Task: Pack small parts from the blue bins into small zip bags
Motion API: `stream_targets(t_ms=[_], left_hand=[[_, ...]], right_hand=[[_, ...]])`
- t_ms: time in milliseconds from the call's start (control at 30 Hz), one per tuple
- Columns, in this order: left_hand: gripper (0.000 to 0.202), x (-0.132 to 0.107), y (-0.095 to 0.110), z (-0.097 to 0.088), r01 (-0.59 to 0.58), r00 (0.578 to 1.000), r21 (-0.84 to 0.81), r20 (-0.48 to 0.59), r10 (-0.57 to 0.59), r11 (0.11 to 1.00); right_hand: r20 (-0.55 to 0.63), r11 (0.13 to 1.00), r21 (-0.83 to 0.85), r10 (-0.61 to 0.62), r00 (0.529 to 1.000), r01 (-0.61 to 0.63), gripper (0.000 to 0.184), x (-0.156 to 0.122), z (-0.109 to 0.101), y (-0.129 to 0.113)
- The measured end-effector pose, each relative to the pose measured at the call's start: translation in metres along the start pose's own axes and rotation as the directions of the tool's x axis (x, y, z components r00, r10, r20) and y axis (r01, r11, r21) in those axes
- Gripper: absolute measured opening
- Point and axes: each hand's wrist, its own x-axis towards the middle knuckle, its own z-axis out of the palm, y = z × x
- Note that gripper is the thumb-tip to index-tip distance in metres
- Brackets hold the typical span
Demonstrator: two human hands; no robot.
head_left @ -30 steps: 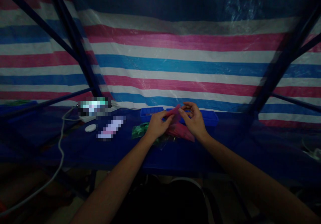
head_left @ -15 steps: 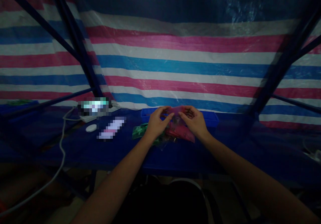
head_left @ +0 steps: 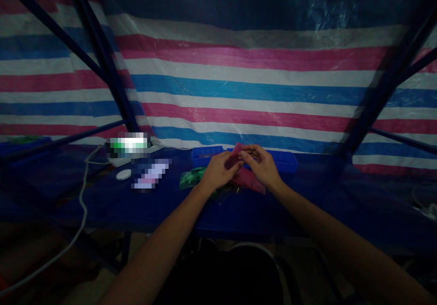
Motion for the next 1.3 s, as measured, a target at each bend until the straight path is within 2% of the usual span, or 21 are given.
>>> stream_targets(t_ms=[67, 200, 267, 367, 467, 567, 733, 900, 1033, 1167, 1233, 1300], left_hand=[[0.030, 0.000, -0.003, -0.003, 0.041, 0.999, -0.034, -0.005, -0.041, 0.999], [0.033, 0.000, -0.005, -0.007, 0.085, 0.996, -0.140, -0.024, -0.089, 0.987], [0.033, 0.000, -0.004, -0.007, 0.088, 0.996, -0.208, -0.001, -0.091, 0.974], [0.035, 0.000, -0.002, -0.006, 0.117, 0.993, -0.303, 0.056, -0.105, 0.946], [0.035, 0.000, -0.003, -0.005, 0.153, 0.987, -0.327, 0.088, -0.132, 0.932], [0.034, -0.002, -0.003, -0.004, 0.186, 0.982, -0.334, 0.089, -0.166, 0.924], [0.032, -0.002, -0.005, -0.004, 0.221, 0.975, -0.374, 0.075, -0.208, 0.901], [0.034, 0.001, -0.014, -0.004, 0.238, 0.969, -0.444, 0.043, -0.245, 0.864], [0.037, 0.002, -0.019, -0.001, 0.207, 0.966, -0.481, -0.040, -0.257, 0.852], [0.042, 0.003, -0.012, -0.002, 0.150, 0.960, -0.344, -0.172, -0.219, 0.927], [0.048, 0.004, -0.003, -0.004, 0.099, 0.970, -0.300, -0.184, -0.159, 0.949], [0.053, 0.007, 0.005, -0.006, 0.068, 0.982, -0.317, -0.145, -0.119, 0.946]], right_hand=[[-0.040, 1.000, -0.012, -0.006, 0.999, 0.006, 0.031, 0.000, -0.001, 0.001], [-0.189, 0.981, -0.177, -0.118, 0.975, 0.085, 0.038, 0.003, -0.005, 0.005], [-0.193, 0.974, -0.200, -0.142, 0.971, 0.103, 0.046, 0.004, -0.007, 0.006], [-0.128, 0.991, -0.114, -0.080, 0.989, 0.066, 0.054, 0.005, -0.008, 0.006], [-0.075, 0.999, -0.036, -0.008, 0.997, 0.006, 0.043, 0.005, -0.007, 0.008], [-0.101, 1.000, 0.001, 0.016, 0.995, -0.015, 0.033, 0.006, -0.006, 0.011], [-0.165, 0.996, 0.088, 0.042, 0.985, -0.028, 0.033, 0.009, -0.007, 0.012], [-0.175, 0.990, 0.126, 0.086, 0.981, -0.065, 0.033, 0.009, -0.009, 0.009], [-0.219, 0.994, 0.104, 0.055, 0.974, -0.033, 0.032, 0.008, -0.011, 0.008], [-0.270, 0.999, -0.036, -0.043, 0.962, 0.035, 0.026, 0.009, -0.012, 0.009], [-0.248, 0.996, -0.078, -0.053, 0.967, 0.035, 0.028, 0.008, -0.011, 0.009], [-0.211, 0.997, -0.071, -0.042, 0.977, 0.028, 0.033, 0.008, -0.010, 0.008]])
